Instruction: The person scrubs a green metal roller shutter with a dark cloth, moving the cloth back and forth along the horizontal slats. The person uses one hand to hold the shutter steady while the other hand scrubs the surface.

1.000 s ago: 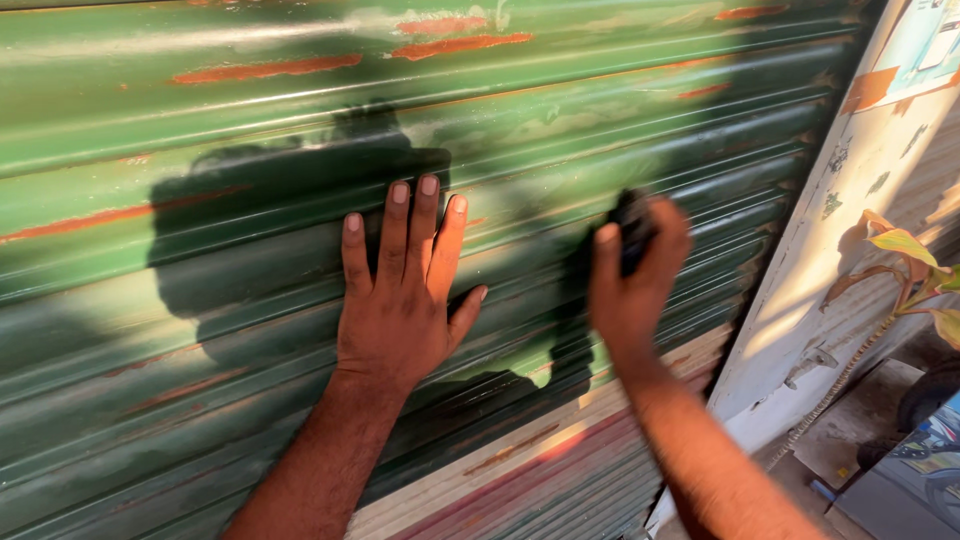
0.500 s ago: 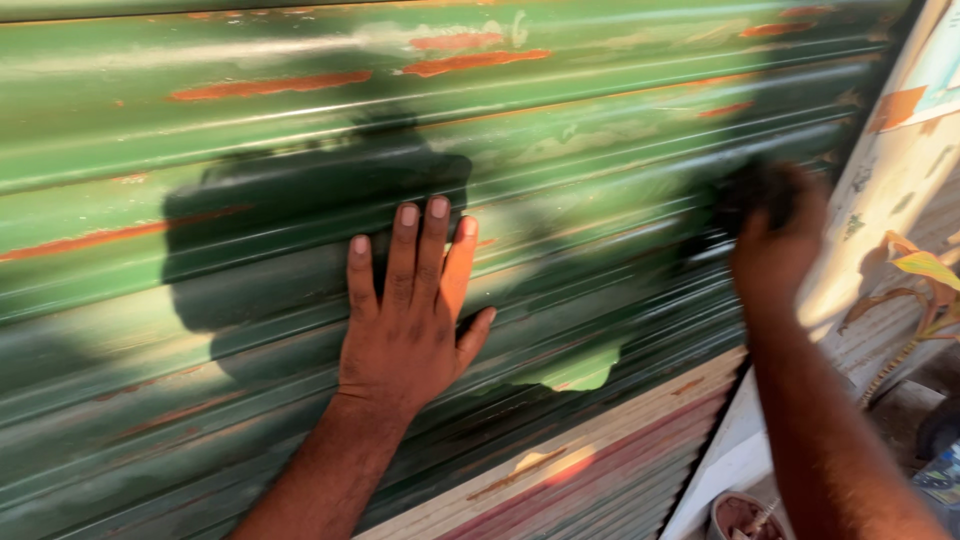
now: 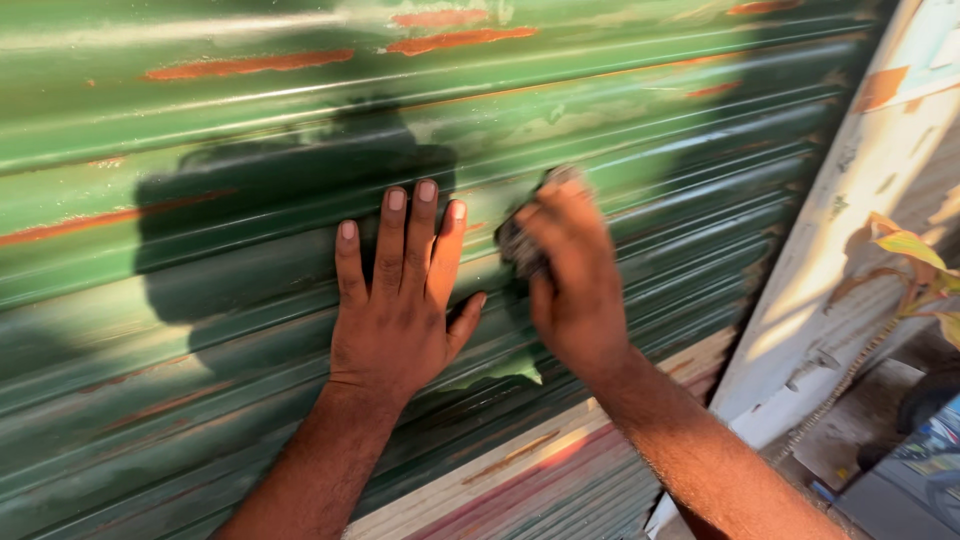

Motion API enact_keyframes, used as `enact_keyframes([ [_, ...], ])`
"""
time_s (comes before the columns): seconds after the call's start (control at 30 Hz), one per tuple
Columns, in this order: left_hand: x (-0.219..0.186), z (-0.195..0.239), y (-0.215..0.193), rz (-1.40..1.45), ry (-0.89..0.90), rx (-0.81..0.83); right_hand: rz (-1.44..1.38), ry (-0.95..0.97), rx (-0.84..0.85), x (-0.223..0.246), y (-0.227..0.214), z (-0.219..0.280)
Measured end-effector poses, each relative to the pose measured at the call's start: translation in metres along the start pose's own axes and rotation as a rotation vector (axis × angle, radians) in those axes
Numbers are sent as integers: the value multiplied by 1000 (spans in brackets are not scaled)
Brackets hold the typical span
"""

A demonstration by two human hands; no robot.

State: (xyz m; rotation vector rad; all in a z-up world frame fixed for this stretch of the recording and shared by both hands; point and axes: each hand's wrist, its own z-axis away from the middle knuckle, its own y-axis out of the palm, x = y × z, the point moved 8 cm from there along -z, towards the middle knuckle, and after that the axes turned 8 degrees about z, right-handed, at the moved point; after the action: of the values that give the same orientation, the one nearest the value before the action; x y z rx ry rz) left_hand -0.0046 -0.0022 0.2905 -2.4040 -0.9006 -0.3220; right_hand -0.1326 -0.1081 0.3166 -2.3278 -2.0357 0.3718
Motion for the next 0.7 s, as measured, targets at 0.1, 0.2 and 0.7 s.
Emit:
enact_keyframes([
  [0.1, 1, 0, -7, -41, 6, -27, 38, 0, 83, 4, -6, -4],
  [0.2, 2, 0, -10, -21, 0, -31, 74, 102, 73, -20, -14, 4],
  [0.7, 6, -4, -22, 148, 17, -24, 179, 232, 112, -14, -17, 27],
])
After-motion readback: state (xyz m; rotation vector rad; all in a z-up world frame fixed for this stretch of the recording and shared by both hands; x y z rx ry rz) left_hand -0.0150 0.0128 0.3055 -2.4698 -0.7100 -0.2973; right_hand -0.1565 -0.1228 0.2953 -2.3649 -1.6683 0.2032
